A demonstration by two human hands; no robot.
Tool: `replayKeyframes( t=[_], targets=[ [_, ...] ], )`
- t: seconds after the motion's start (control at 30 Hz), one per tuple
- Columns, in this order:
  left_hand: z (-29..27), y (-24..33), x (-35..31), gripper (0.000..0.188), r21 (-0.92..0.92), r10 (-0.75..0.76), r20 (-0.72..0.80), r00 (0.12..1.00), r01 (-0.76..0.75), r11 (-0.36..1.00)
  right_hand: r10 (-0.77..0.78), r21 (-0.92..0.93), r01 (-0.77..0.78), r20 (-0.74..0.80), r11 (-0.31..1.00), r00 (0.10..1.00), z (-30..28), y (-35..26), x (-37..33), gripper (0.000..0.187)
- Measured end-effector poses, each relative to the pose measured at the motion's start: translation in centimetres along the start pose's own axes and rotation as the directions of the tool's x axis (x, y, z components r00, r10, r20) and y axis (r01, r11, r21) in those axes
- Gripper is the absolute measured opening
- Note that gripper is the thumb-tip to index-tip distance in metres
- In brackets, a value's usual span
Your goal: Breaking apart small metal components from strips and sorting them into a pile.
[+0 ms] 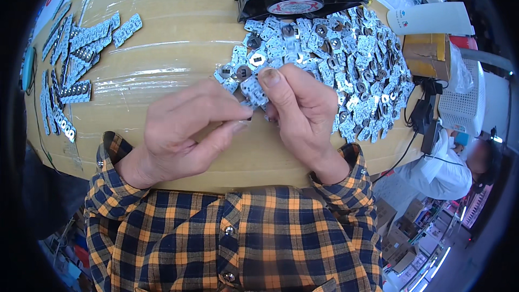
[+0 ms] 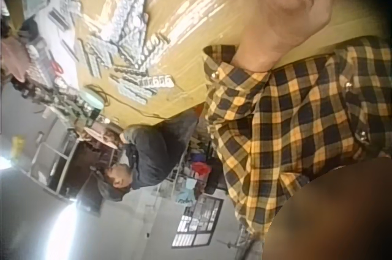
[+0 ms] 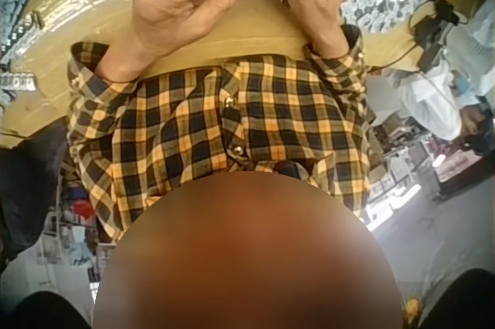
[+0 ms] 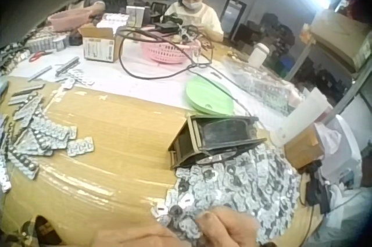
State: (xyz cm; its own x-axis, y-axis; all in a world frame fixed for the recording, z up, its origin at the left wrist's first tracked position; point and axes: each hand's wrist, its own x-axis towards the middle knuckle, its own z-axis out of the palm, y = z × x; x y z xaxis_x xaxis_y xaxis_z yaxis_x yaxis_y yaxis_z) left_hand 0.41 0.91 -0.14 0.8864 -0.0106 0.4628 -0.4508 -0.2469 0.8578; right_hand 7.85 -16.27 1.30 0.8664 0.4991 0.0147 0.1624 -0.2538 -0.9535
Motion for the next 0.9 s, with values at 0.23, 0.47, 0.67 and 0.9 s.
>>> replayKeyframes(
  t=[0.23, 0.47, 0.67, 0.9],
  targets=[
    [-0.14, -0.33, 0.21, 0.017, -0.538, -0.493, 0.0, 0.87, 0.416, 0.733, -0.148, -0.061, 0.15, 0.031, 0.987, 0.988, -0.71, 0.08, 0.23, 0.018],
    [-0.25, -0.24, 0.06, 0.014, -0.535, -0.511, 0.017, 0.859, 0.44, 0.722, -0.374, -0.302, 0.343, -0.051, 0.89, 0.926, -0.72, 0.24, 0.49, 0.013],
    [-0.23, -0.32, 0.03, 0.014, -0.441, -0.441, -0.003, 0.898, 0.395, 0.806, -0.388, -0.144, 0.388, 0.034, 0.91, 0.921, -0.18, 0.6, 0.71, 0.009],
    [-0.54, -0.37, 0.11, 0.02, -0.404, -0.422, 0.044, 0.906, 0.402, 0.821, -0.244, -0.164, 0.252, 0.066, 0.954, 0.968, -0.67, -0.14, 0.61, 0.009]
  ],
)
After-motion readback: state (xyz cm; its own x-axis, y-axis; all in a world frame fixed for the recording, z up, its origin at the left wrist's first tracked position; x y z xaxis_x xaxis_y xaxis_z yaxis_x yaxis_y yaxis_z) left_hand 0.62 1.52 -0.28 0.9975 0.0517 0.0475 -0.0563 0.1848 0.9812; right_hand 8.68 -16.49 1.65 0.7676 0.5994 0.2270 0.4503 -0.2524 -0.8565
